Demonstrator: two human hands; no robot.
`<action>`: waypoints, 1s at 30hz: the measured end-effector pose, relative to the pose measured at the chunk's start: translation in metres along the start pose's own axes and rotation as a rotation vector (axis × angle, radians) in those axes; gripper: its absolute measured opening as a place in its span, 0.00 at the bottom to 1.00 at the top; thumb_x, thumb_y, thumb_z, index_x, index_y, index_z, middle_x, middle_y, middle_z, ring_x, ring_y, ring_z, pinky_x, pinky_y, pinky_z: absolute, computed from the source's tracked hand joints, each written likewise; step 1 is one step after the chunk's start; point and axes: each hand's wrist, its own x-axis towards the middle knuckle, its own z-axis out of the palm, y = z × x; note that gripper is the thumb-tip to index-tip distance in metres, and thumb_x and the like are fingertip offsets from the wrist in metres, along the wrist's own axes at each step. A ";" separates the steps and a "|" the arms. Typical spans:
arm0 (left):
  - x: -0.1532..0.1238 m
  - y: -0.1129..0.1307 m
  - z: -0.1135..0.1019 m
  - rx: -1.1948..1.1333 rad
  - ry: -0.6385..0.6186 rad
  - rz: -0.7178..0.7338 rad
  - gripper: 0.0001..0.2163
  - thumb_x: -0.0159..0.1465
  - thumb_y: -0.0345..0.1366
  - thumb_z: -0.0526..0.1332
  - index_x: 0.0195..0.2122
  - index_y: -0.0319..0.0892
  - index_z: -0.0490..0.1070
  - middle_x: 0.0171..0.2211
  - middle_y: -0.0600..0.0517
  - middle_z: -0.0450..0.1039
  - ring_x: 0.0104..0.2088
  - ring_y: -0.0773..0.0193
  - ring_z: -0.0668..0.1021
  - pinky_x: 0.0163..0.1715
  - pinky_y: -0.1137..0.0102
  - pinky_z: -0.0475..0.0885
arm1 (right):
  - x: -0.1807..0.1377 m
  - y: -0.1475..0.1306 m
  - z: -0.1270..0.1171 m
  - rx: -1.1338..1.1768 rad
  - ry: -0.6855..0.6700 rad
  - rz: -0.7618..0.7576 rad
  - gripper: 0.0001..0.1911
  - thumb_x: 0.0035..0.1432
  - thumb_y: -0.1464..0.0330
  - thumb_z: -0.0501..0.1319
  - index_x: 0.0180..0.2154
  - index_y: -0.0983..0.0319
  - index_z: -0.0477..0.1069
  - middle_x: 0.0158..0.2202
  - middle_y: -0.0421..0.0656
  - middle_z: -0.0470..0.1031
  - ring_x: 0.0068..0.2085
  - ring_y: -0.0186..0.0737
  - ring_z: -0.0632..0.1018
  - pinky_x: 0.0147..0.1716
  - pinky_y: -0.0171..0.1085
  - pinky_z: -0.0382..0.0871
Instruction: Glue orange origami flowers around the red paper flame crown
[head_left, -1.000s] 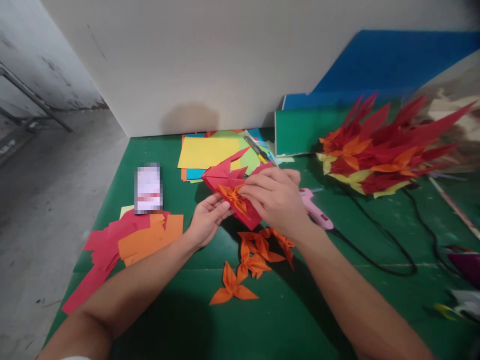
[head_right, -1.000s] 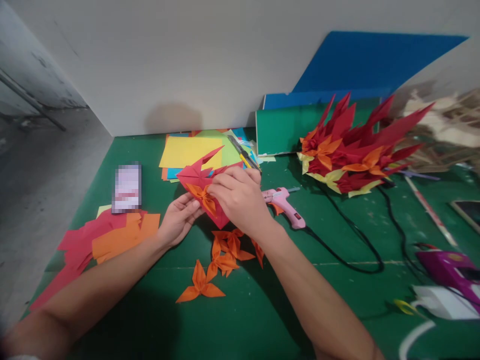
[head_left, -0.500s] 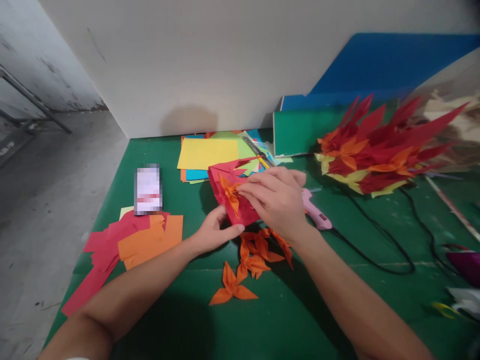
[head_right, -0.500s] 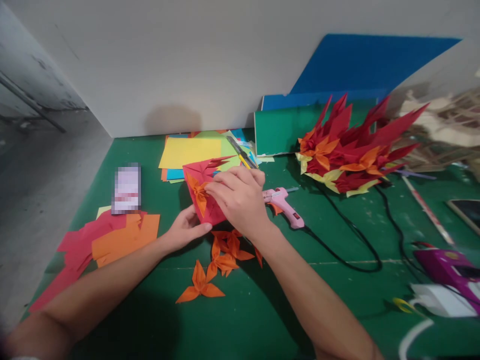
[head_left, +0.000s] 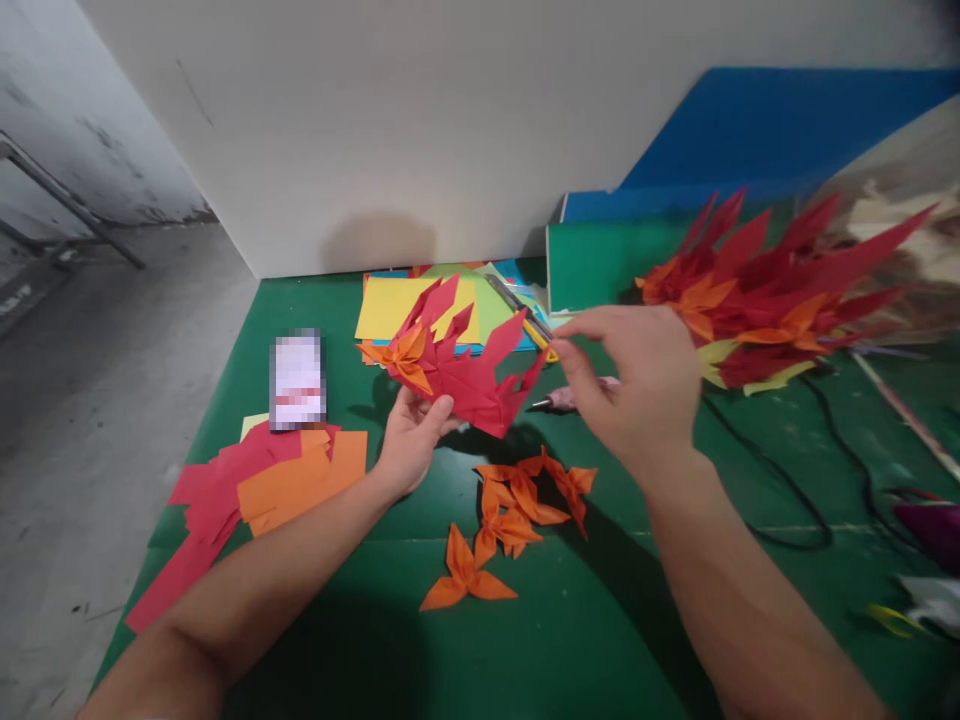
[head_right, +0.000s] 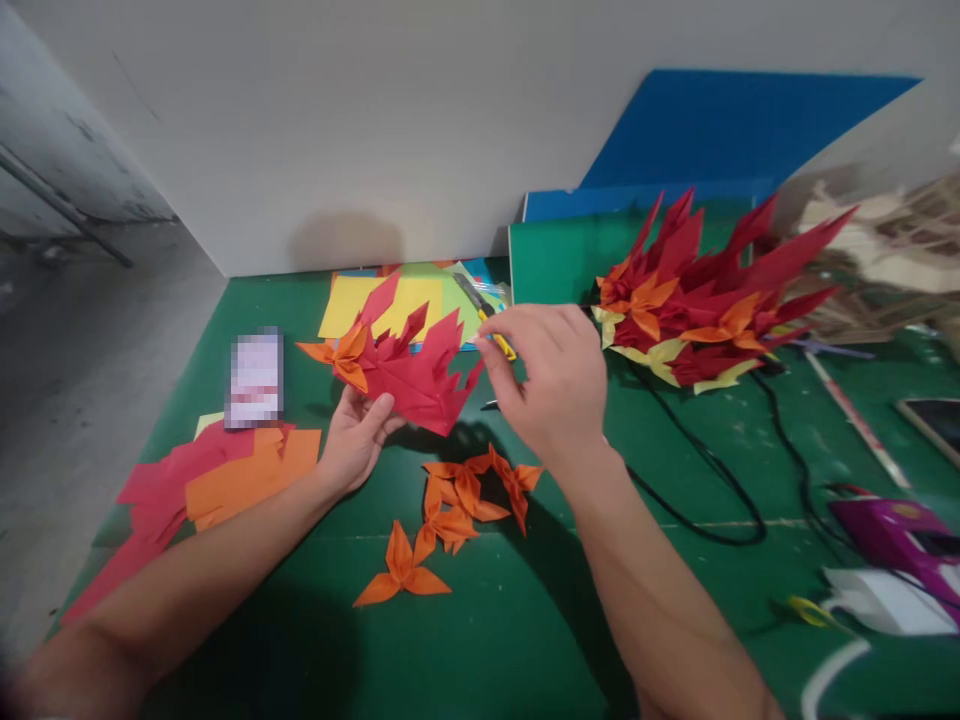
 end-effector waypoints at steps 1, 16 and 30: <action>0.001 0.001 0.001 -0.015 0.007 -0.004 0.23 0.42 0.41 0.75 0.36 0.44 0.67 0.24 0.61 0.72 0.29 0.70 0.79 0.32 0.73 0.76 | -0.004 0.007 0.001 -0.014 0.011 0.053 0.06 0.60 0.64 0.55 0.35 0.58 0.68 0.34 0.44 0.74 0.38 0.43 0.73 0.40 0.43 0.63; 0.003 0.001 0.006 -0.059 0.031 0.080 0.25 0.44 0.34 0.74 0.42 0.48 0.66 0.35 0.57 0.76 0.39 0.65 0.79 0.40 0.69 0.76 | -0.078 0.097 -0.022 0.230 -0.777 0.954 0.30 0.35 0.51 0.66 0.38 0.62 0.69 0.31 0.49 0.76 0.29 0.46 0.76 0.30 0.43 0.69; 0.002 0.006 0.003 -0.132 -0.027 -0.084 0.16 0.46 0.33 0.73 0.34 0.42 0.70 0.32 0.55 0.78 0.32 0.69 0.80 0.34 0.76 0.74 | -0.076 0.094 -0.022 0.101 -0.791 0.822 0.18 0.45 0.63 0.58 0.39 0.63 0.72 0.34 0.48 0.78 0.32 0.44 0.75 0.32 0.39 0.66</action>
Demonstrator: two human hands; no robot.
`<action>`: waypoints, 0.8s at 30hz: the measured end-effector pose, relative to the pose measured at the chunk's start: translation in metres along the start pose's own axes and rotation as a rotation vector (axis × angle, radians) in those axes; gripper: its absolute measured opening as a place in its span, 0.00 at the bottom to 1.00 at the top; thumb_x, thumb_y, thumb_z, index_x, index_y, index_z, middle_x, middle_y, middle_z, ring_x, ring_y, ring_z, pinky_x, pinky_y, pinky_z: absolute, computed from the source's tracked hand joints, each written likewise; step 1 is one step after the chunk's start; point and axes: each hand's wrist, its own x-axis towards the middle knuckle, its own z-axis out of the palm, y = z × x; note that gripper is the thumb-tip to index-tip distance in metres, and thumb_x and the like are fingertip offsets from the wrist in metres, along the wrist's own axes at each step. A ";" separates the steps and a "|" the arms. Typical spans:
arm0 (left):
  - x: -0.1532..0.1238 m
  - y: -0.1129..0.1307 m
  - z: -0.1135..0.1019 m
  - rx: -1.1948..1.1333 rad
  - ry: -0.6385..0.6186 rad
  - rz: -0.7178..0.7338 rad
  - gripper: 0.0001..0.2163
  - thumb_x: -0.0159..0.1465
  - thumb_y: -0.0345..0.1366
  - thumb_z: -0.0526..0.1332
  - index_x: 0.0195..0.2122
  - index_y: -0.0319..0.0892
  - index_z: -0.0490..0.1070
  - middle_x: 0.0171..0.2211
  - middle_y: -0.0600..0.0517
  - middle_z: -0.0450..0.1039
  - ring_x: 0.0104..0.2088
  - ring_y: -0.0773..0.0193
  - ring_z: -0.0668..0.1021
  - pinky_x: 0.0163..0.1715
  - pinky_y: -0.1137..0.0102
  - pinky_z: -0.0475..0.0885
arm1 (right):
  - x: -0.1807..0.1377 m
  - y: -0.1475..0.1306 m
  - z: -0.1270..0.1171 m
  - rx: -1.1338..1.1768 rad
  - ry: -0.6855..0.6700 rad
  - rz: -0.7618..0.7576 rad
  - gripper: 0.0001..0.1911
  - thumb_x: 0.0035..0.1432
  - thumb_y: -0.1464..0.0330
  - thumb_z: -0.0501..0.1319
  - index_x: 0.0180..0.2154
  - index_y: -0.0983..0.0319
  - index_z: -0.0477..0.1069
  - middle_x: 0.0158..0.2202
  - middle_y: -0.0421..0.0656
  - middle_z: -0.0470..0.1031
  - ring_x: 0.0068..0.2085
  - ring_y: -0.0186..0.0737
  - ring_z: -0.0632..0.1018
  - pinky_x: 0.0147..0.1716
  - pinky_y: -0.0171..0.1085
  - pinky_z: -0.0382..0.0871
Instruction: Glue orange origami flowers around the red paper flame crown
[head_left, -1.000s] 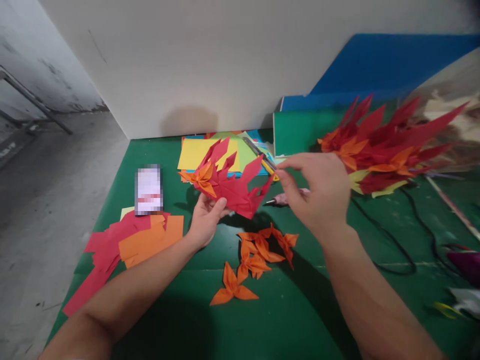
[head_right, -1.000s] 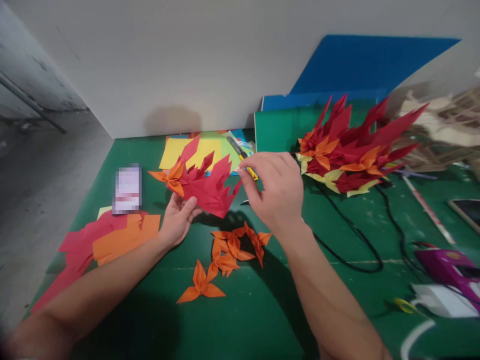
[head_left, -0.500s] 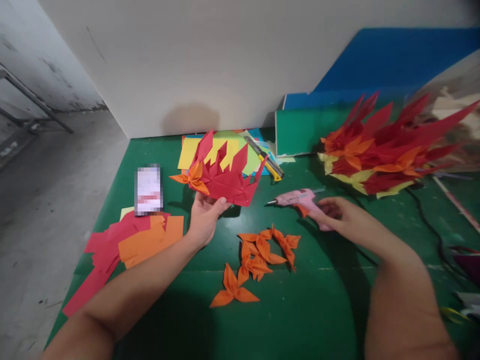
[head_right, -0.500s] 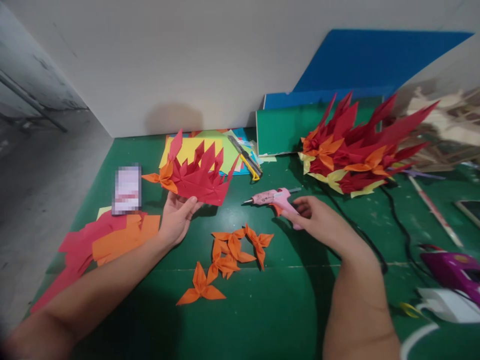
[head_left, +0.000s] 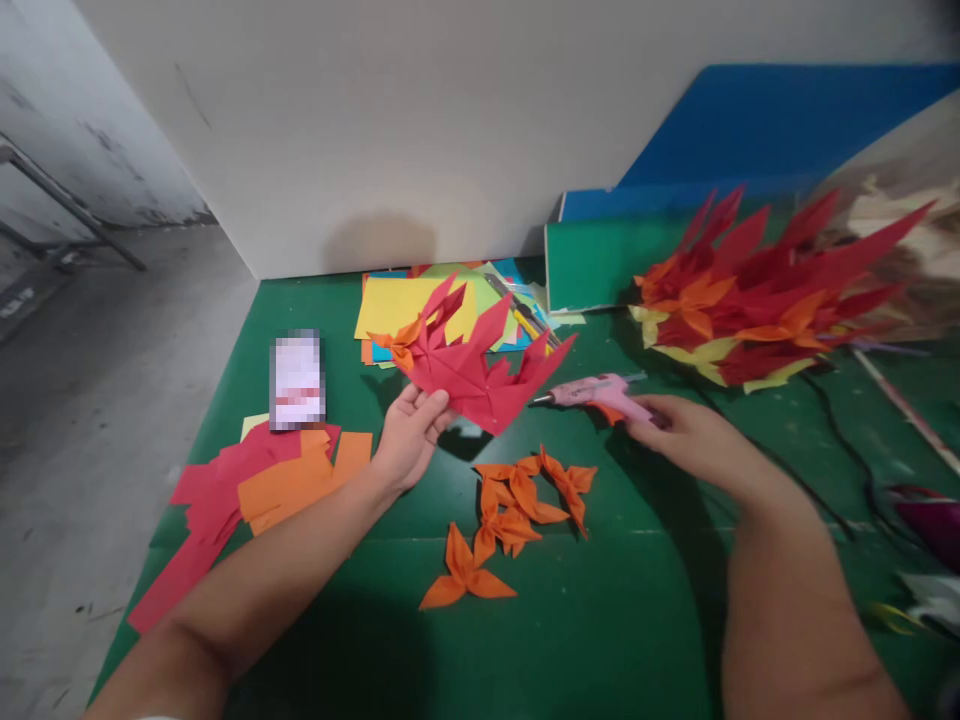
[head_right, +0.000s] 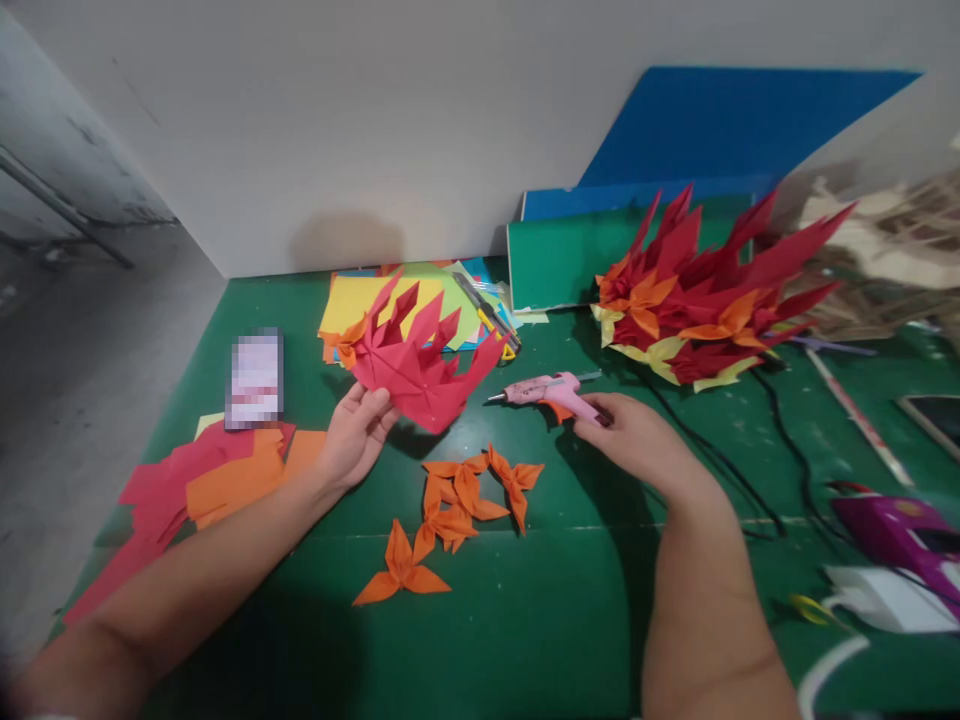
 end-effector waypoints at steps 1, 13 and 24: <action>0.003 0.001 -0.001 -0.002 0.014 -0.003 0.15 0.47 0.33 0.73 0.34 0.41 0.71 0.32 0.55 0.78 0.32 0.70 0.80 0.35 0.76 0.74 | 0.000 0.000 0.001 0.025 -0.004 0.023 0.17 0.45 0.63 0.58 0.39 0.63 0.71 0.32 0.48 0.77 0.30 0.43 0.76 0.31 0.39 0.66; 0.007 -0.003 -0.001 -0.023 0.144 0.120 0.18 0.45 0.30 0.73 0.35 0.42 0.69 0.33 0.57 0.77 0.34 0.69 0.79 0.40 0.71 0.75 | -0.015 -0.027 0.002 0.525 0.427 -0.080 0.09 0.40 0.65 0.59 0.28 0.59 0.65 0.17 0.34 0.65 0.21 0.33 0.67 0.24 0.35 0.63; 0.004 -0.001 0.001 0.046 0.069 0.014 0.18 0.41 0.33 0.76 0.30 0.39 0.69 0.28 0.57 0.77 0.30 0.69 0.79 0.40 0.68 0.76 | -0.032 -0.072 0.035 0.554 0.453 -0.244 0.22 0.36 0.53 0.69 0.28 0.59 0.65 0.21 0.36 0.67 0.22 0.35 0.68 0.19 0.35 0.64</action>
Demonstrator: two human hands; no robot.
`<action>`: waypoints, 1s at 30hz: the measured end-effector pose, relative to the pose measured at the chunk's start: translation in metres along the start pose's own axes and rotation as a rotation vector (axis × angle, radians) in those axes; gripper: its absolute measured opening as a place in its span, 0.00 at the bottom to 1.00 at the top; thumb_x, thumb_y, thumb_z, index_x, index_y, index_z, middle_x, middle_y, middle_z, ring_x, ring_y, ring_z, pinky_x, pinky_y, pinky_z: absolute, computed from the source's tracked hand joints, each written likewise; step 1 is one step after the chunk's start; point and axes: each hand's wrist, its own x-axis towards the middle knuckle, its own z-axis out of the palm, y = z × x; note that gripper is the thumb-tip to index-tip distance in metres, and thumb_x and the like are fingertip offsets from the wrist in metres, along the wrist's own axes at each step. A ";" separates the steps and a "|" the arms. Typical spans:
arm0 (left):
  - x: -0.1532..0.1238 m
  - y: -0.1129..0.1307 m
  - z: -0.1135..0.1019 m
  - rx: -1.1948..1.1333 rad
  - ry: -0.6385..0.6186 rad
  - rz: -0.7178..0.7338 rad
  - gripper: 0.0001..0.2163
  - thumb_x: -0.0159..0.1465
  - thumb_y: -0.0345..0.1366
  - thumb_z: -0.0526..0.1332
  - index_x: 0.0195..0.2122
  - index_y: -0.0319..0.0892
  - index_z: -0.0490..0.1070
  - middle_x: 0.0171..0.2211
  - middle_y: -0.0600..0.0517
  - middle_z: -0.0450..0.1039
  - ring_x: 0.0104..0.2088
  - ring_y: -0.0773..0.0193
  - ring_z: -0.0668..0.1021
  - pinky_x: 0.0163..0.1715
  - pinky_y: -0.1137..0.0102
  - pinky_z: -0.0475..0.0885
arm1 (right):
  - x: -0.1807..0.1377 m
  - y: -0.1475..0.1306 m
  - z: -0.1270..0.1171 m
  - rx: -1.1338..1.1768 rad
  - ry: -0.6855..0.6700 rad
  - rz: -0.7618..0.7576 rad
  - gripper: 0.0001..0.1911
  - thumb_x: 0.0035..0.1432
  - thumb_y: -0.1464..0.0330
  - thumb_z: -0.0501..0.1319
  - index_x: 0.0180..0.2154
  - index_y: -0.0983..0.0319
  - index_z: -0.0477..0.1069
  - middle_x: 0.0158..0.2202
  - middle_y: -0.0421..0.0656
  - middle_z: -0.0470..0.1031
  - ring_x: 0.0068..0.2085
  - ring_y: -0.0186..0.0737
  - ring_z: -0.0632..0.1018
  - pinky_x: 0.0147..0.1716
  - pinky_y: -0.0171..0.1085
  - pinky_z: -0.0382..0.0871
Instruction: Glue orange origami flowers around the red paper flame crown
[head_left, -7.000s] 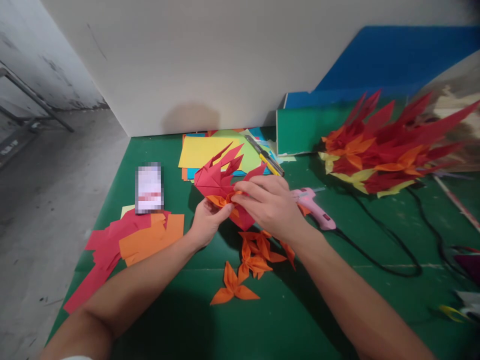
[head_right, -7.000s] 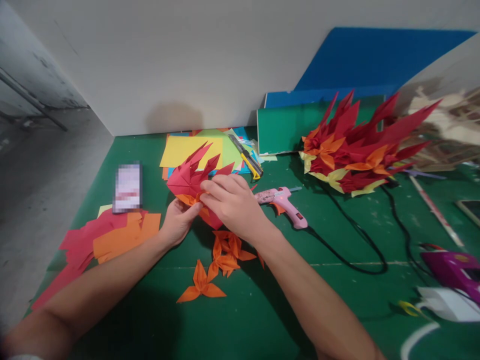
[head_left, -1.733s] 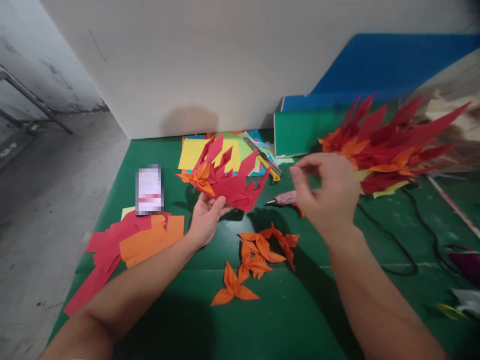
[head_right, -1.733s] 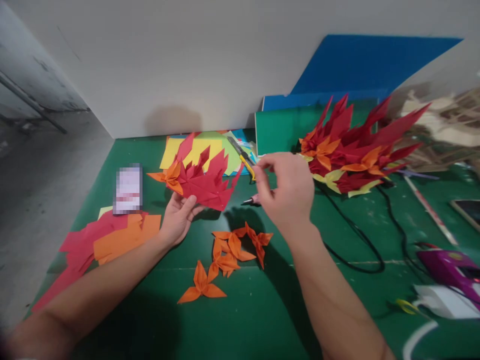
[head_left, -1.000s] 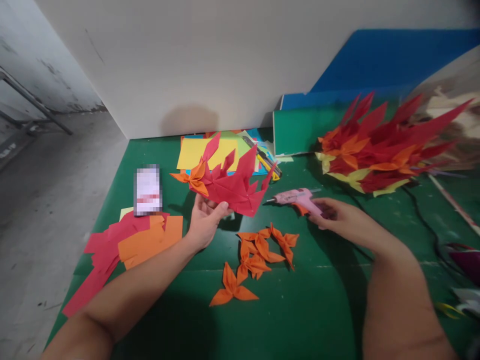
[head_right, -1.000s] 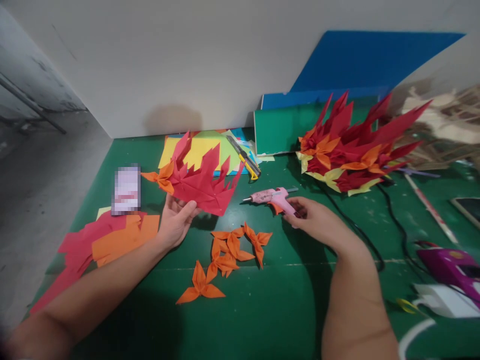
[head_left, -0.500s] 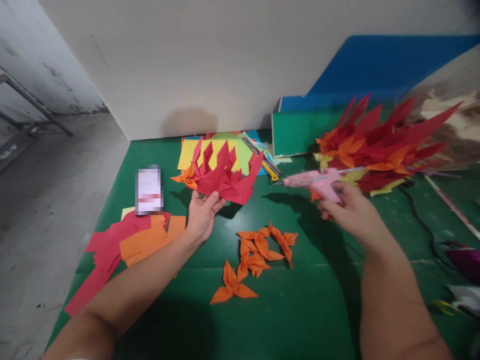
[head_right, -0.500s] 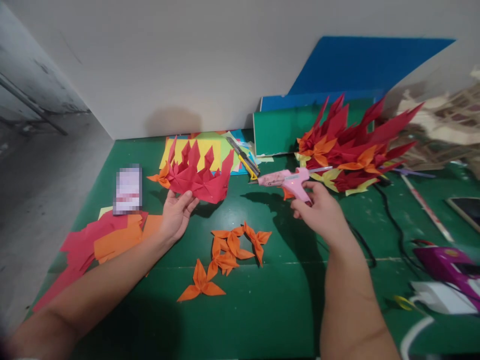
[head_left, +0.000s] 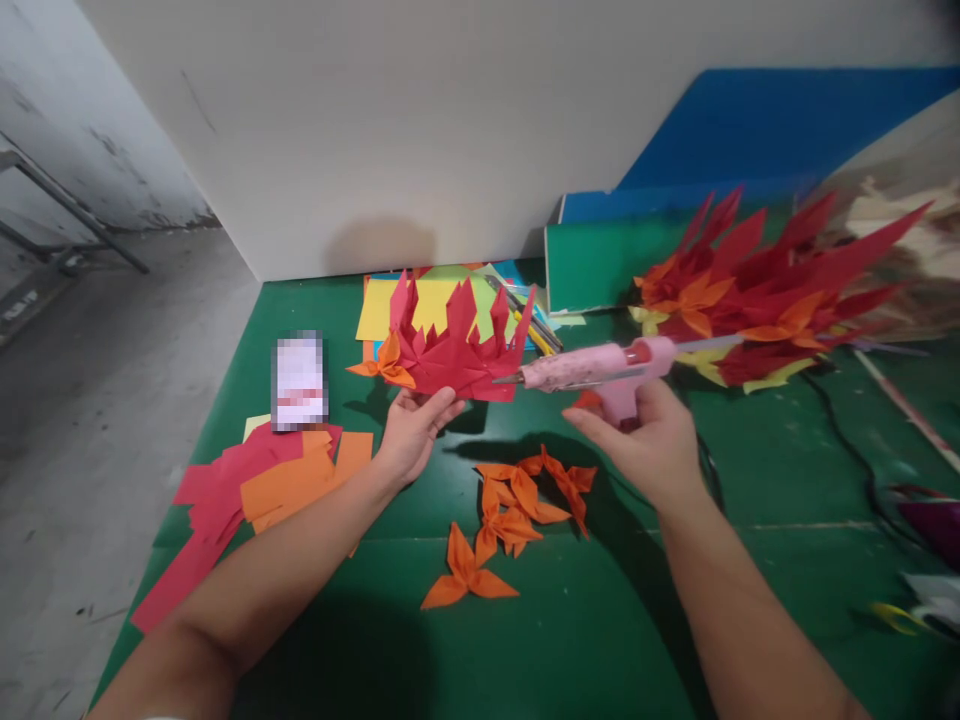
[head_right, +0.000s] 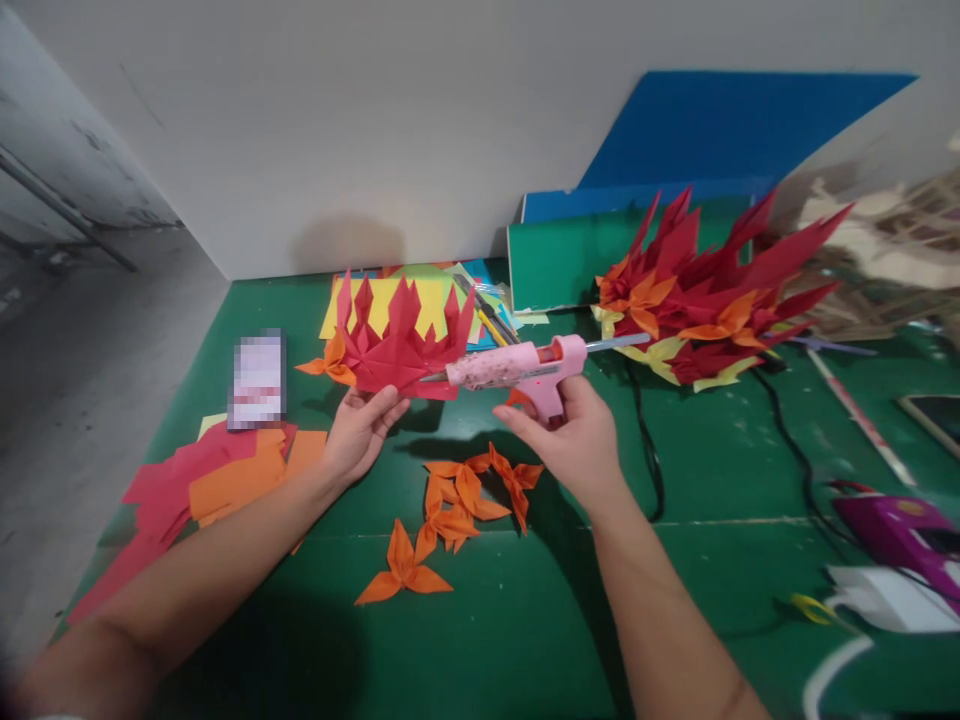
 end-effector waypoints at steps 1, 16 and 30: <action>-0.002 0.001 -0.001 -0.002 -0.024 0.019 0.18 0.42 0.34 0.75 0.30 0.40 0.70 0.29 0.56 0.77 0.30 0.69 0.79 0.38 0.69 0.77 | 0.000 0.002 0.001 0.007 0.026 0.008 0.23 0.36 0.52 0.69 0.28 0.58 0.64 0.21 0.36 0.67 0.22 0.35 0.68 0.19 0.36 0.64; 0.002 -0.002 0.002 0.064 0.041 0.029 0.18 0.42 0.33 0.75 0.34 0.38 0.72 0.30 0.52 0.79 0.31 0.63 0.81 0.37 0.67 0.77 | 0.004 0.010 0.002 0.031 0.152 0.020 0.20 0.38 0.55 0.68 0.28 0.58 0.63 0.20 0.35 0.68 0.20 0.34 0.68 0.19 0.36 0.64; -0.020 0.007 0.010 0.035 -0.045 0.095 0.13 0.47 0.38 0.73 0.30 0.39 0.76 0.28 0.51 0.79 0.31 0.61 0.83 0.29 0.73 0.77 | 0.011 0.023 0.004 0.161 0.385 -0.052 0.21 0.41 0.56 0.68 0.29 0.57 0.60 0.20 0.32 0.65 0.18 0.33 0.68 0.20 0.36 0.65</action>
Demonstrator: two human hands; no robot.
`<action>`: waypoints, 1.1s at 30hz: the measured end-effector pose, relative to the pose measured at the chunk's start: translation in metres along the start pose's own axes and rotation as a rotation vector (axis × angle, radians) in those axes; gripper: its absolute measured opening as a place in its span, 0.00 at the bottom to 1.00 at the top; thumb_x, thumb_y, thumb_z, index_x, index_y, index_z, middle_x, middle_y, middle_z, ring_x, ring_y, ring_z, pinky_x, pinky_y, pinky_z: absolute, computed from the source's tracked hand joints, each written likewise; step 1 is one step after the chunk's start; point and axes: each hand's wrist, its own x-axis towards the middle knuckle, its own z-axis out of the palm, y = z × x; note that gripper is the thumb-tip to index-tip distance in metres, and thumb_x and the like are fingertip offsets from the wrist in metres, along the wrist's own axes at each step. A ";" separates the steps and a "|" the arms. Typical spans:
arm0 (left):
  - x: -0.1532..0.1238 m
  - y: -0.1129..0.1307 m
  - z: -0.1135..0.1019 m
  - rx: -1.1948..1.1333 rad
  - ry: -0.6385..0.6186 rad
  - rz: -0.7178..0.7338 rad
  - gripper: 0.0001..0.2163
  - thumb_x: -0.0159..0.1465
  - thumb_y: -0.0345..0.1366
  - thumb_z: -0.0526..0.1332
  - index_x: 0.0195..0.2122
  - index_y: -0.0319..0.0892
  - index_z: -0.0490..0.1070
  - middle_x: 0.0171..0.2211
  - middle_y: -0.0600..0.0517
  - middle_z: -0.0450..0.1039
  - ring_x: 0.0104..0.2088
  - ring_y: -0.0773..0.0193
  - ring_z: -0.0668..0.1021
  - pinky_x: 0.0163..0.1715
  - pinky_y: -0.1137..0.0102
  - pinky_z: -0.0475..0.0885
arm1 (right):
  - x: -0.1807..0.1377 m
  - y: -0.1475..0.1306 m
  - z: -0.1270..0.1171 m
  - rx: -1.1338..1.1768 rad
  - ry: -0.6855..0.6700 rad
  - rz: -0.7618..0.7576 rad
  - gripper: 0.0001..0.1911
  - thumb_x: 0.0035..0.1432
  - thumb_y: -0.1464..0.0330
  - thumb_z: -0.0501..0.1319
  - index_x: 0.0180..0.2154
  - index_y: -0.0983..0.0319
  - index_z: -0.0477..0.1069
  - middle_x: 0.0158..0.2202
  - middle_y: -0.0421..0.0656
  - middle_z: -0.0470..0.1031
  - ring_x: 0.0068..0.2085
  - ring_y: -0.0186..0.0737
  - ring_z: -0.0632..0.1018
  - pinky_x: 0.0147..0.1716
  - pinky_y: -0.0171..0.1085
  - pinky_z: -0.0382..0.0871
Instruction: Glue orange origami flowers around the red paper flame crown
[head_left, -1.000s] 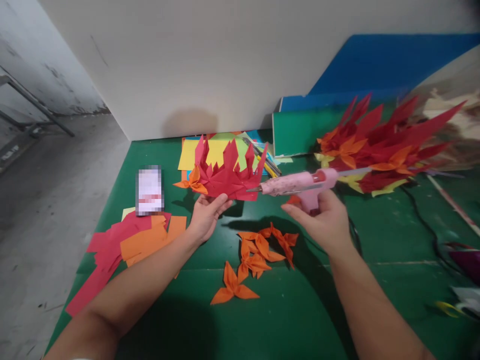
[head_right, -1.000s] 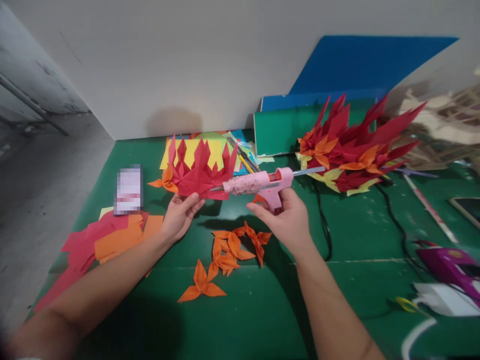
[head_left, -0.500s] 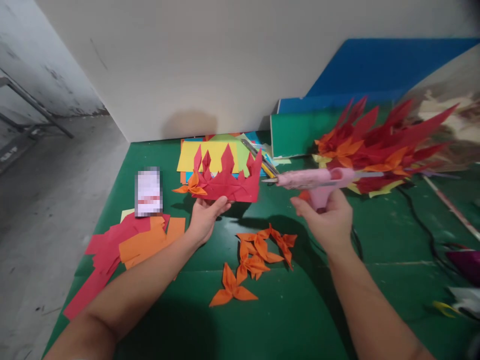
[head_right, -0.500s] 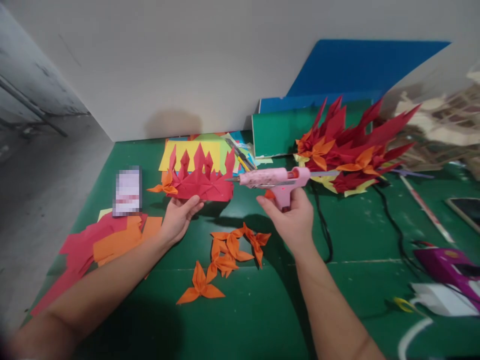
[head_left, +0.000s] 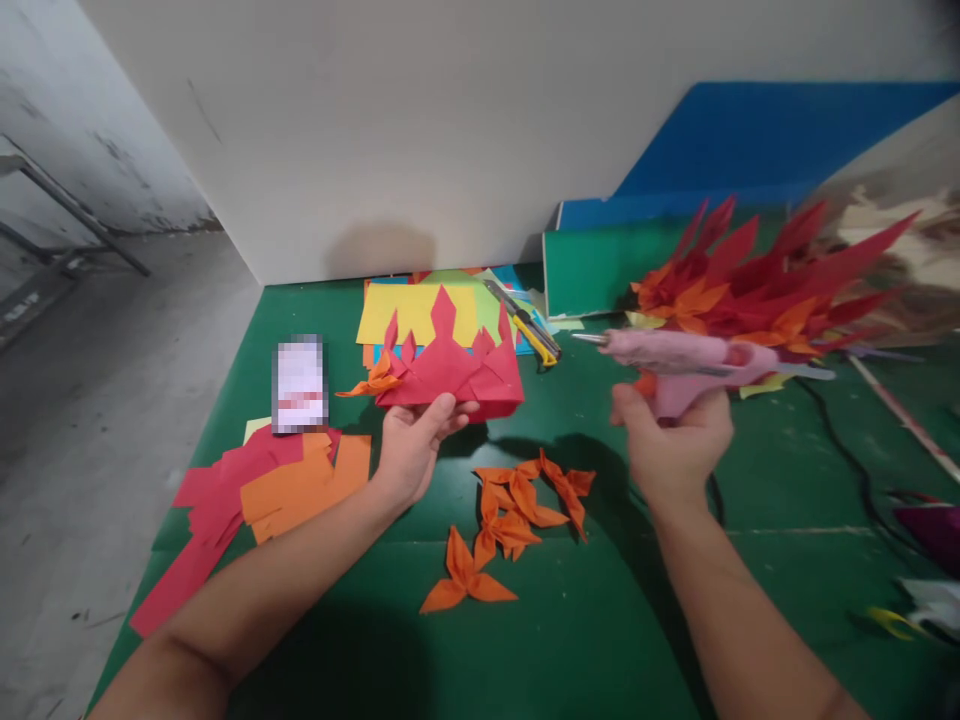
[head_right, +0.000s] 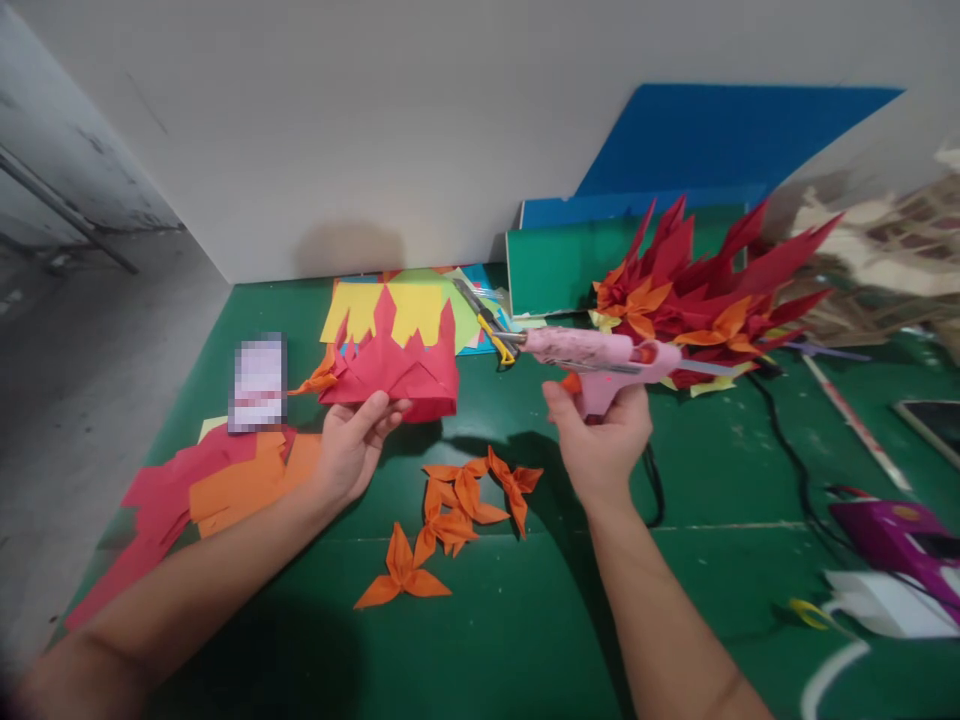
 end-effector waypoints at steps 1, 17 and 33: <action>-0.002 0.000 0.001 0.005 -0.004 -0.005 0.13 0.47 0.39 0.73 0.30 0.38 0.76 0.28 0.51 0.79 0.30 0.60 0.83 0.30 0.72 0.77 | 0.002 0.000 0.000 0.013 0.016 -0.010 0.20 0.42 0.58 0.68 0.30 0.57 0.60 0.19 0.32 0.65 0.18 0.33 0.68 0.21 0.36 0.65; 0.014 -0.020 -0.009 0.067 0.013 -0.110 0.19 0.42 0.37 0.75 0.35 0.37 0.77 0.34 0.48 0.81 0.37 0.59 0.81 0.46 0.59 0.76 | -0.024 -0.020 0.009 -0.609 -0.257 -0.189 0.22 0.44 0.48 0.63 0.29 0.58 0.65 0.20 0.38 0.65 0.22 0.39 0.69 0.24 0.37 0.61; 0.008 -0.018 -0.003 0.165 -0.012 -0.103 0.18 0.39 0.43 0.75 0.28 0.37 0.79 0.28 0.52 0.80 0.32 0.63 0.81 0.38 0.68 0.79 | -0.027 -0.020 0.008 -0.793 -0.295 -0.410 0.17 0.50 0.54 0.55 0.19 0.59 0.62 0.15 0.39 0.58 0.19 0.33 0.61 0.20 0.34 0.48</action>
